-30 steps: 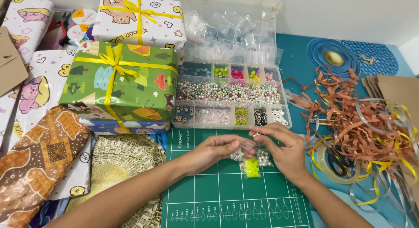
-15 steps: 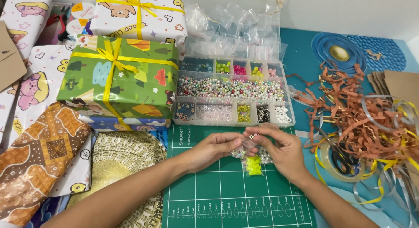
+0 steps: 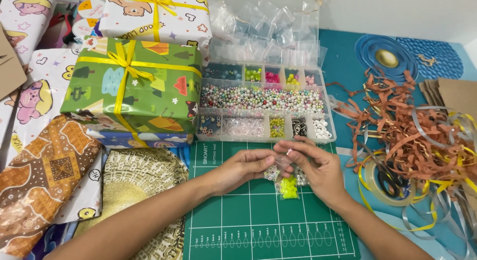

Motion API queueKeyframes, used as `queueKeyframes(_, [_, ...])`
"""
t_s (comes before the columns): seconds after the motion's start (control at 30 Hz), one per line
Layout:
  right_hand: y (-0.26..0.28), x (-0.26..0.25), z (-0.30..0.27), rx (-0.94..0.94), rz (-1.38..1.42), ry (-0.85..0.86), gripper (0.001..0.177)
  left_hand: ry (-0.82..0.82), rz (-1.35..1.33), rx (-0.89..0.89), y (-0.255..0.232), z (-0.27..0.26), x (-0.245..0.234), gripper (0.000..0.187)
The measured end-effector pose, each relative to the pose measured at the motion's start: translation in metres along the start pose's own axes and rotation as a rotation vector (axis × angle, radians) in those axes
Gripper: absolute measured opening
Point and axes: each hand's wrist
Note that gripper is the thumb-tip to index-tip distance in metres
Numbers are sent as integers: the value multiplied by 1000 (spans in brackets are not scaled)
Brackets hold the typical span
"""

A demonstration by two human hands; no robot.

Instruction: Packing small decorative beads into small plastic bags from a multi-compartment organizer tray.

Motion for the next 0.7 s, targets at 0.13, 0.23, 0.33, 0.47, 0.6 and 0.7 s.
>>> queueKeyframes(0.13, [1, 1, 1, 21, 9, 19, 26, 8, 9, 8, 2, 1, -2, 35])
queueKeyframes(0.23, [1, 1, 1, 23, 35, 30, 27, -5, -3, 8, 7, 3, -5, 33])
queueKeyframes(0.33, [5, 0, 2, 22, 56, 39, 29, -22, -9, -12, 11, 6, -13, 36])
queueKeyframes(0.47, [7, 0, 1, 17, 92, 72, 28, -24, 7, -13, 12, 6, -15, 36])
queueKeyframes(0.6, [9, 2, 2, -12, 100, 94, 29, -16, 7, -2, 2, 2, 1, 35])
queueKeyframes(0.7, [18, 1, 3, -37, 97, 116, 30, -26, 8, -16, 11, 5, -13, 34])
Point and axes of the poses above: each hand's wrist, its own z-axis towards the middle knuckle, its own x-axis out of the palm, y = z × x, and after that the axes turned 11 degrees about -z, right-handed
